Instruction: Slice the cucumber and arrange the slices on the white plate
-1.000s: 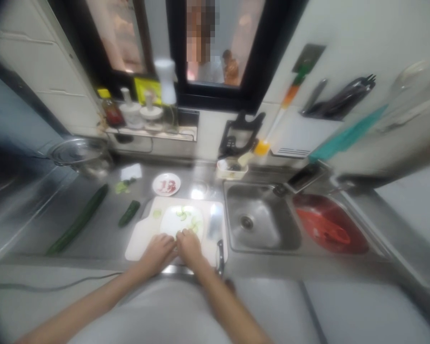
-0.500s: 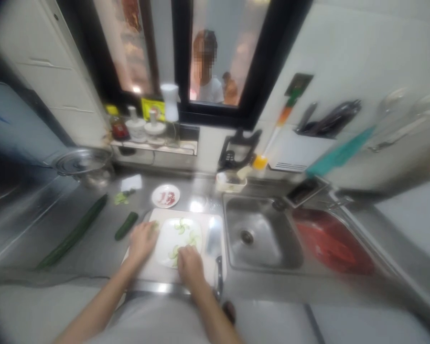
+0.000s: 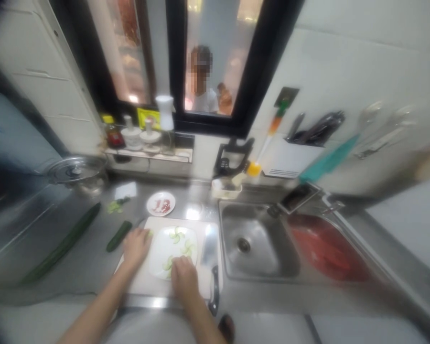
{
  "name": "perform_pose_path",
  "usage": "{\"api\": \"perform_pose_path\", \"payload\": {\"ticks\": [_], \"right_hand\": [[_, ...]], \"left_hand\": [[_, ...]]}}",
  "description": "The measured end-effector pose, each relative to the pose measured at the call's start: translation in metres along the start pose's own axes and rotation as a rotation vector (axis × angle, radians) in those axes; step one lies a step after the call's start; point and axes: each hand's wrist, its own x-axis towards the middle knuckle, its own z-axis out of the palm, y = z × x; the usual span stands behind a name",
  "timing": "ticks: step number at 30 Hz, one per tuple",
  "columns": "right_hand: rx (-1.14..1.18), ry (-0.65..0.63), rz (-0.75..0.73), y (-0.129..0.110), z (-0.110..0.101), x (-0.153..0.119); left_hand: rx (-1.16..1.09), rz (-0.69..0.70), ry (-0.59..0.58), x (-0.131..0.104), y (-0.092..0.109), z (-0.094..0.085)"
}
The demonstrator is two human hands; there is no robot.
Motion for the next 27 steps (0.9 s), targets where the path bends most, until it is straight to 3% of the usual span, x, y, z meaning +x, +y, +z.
{"api": "perform_pose_path", "payload": {"ticks": [16,23,27], "right_hand": [[0.004,0.025,0.020,0.003,-0.001,-0.001],[0.129,0.031,0.075,0.001,-0.009,0.005],[0.211,0.029,0.116,-0.005,-0.021,0.022]], "left_hand": [[-0.090,0.024,-0.009,0.000,0.000,-0.006],[-0.295,-0.039,-0.005,-0.005,-0.006,-0.019],[-0.530,-0.008,-0.102,-0.008,-0.002,-0.037]]}}
